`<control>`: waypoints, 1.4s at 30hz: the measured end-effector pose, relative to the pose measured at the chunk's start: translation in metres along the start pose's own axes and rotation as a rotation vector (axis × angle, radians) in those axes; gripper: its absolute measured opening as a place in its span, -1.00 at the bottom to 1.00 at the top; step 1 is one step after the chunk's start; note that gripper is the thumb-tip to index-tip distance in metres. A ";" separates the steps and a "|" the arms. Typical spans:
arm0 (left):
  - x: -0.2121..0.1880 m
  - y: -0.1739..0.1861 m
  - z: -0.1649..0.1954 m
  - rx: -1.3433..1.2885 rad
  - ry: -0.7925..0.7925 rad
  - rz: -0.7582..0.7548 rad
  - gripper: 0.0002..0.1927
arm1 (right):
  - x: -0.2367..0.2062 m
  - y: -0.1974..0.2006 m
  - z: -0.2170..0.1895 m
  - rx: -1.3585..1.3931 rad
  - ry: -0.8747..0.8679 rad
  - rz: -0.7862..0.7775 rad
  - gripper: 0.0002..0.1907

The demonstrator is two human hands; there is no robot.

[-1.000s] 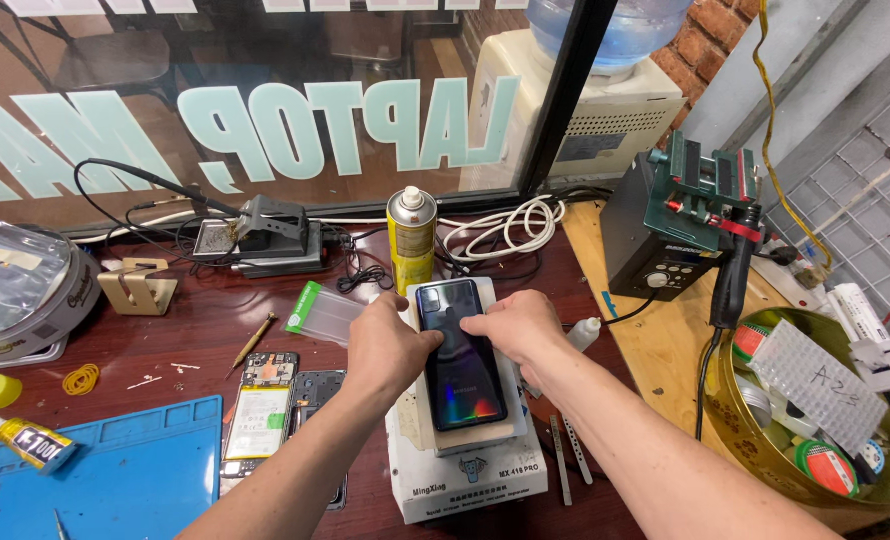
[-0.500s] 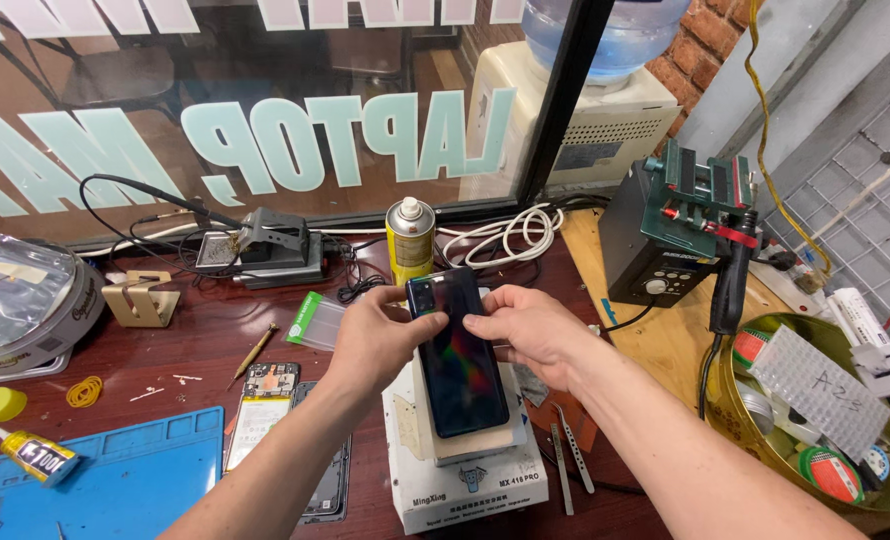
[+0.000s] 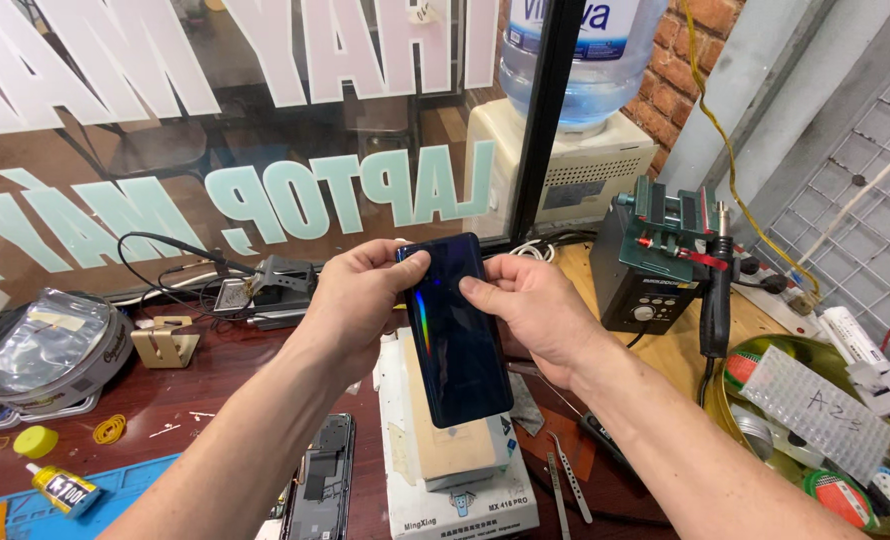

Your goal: The person reassembles a disassembled smartphone by placing the back cover onto the chassis, applying adhesive around the edges, and securing the assembly with multiple rubber bands. The work is performed on a cluttered workbench with various tools and spare parts visible.

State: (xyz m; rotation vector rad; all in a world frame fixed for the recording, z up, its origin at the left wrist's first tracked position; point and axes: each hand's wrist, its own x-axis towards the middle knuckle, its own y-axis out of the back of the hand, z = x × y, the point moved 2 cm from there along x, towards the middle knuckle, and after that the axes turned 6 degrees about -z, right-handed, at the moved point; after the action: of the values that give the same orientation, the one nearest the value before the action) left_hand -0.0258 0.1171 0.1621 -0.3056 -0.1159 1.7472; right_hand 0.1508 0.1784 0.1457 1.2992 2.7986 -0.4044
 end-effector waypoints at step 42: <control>-0.094 0.187 0.000 -0.102 0.112 -0.086 -0.82 | 0.019 -0.184 0.068 -0.218 -0.093 -0.166 -0.73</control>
State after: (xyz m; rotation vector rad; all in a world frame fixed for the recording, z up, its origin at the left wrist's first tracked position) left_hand -0.1870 -0.0117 0.1296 -0.4651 -0.1356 1.6379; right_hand -0.0057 0.0619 0.1186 0.9840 2.7862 -0.1530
